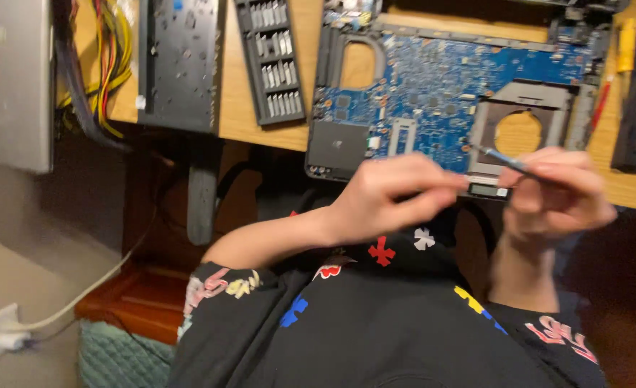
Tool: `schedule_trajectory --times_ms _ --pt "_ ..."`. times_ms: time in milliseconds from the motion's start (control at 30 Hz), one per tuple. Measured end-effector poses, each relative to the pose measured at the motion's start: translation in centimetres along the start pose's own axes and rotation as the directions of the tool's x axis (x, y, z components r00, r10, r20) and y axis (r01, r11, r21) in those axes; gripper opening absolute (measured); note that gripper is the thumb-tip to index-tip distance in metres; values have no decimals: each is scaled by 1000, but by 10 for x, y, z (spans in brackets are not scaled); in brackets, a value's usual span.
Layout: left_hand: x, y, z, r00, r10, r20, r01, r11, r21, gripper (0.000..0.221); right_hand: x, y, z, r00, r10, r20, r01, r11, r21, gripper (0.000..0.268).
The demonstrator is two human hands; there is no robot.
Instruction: Replacing or inspecting components inside a laptop chassis, including the fan and screws.
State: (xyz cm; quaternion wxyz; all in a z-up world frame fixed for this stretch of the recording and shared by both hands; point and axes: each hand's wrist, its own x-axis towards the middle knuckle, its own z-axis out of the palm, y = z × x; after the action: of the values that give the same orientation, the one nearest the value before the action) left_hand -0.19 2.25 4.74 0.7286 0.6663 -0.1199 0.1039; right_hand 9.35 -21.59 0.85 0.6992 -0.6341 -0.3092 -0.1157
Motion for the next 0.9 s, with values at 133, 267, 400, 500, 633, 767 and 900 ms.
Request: schedule_trajectory --times_ms 133,267,400,500,633,767,900 --pt "-39 3 -28 960 143 241 -265 748 609 27 14 5 -33 975 114 189 -84 984 -157 20" --pt "-55 2 -52 978 119 171 -206 436 876 41 46 5 -14 918 132 373 -49 973 -225 16" --pt "-63 -6 -57 991 120 60 -94 306 947 56 101 -27 51 742 136 657 163 913 -373 14" --pt "-63 -12 -56 990 123 66 -94 235 967 53 128 -47 102 613 96 784 358 851 -383 18" --pt "-62 -8 -55 987 135 85 -100 105 989 42 138 -40 119 466 73 882 522 782 -341 23" --pt "-62 -9 -55 987 139 76 -93 126 988 42 141 -37 131 424 119 898 536 766 -355 25" --pt "-62 -10 -56 986 147 74 -94 135 986 43 141 -32 135 401 75 913 571 759 -313 26"
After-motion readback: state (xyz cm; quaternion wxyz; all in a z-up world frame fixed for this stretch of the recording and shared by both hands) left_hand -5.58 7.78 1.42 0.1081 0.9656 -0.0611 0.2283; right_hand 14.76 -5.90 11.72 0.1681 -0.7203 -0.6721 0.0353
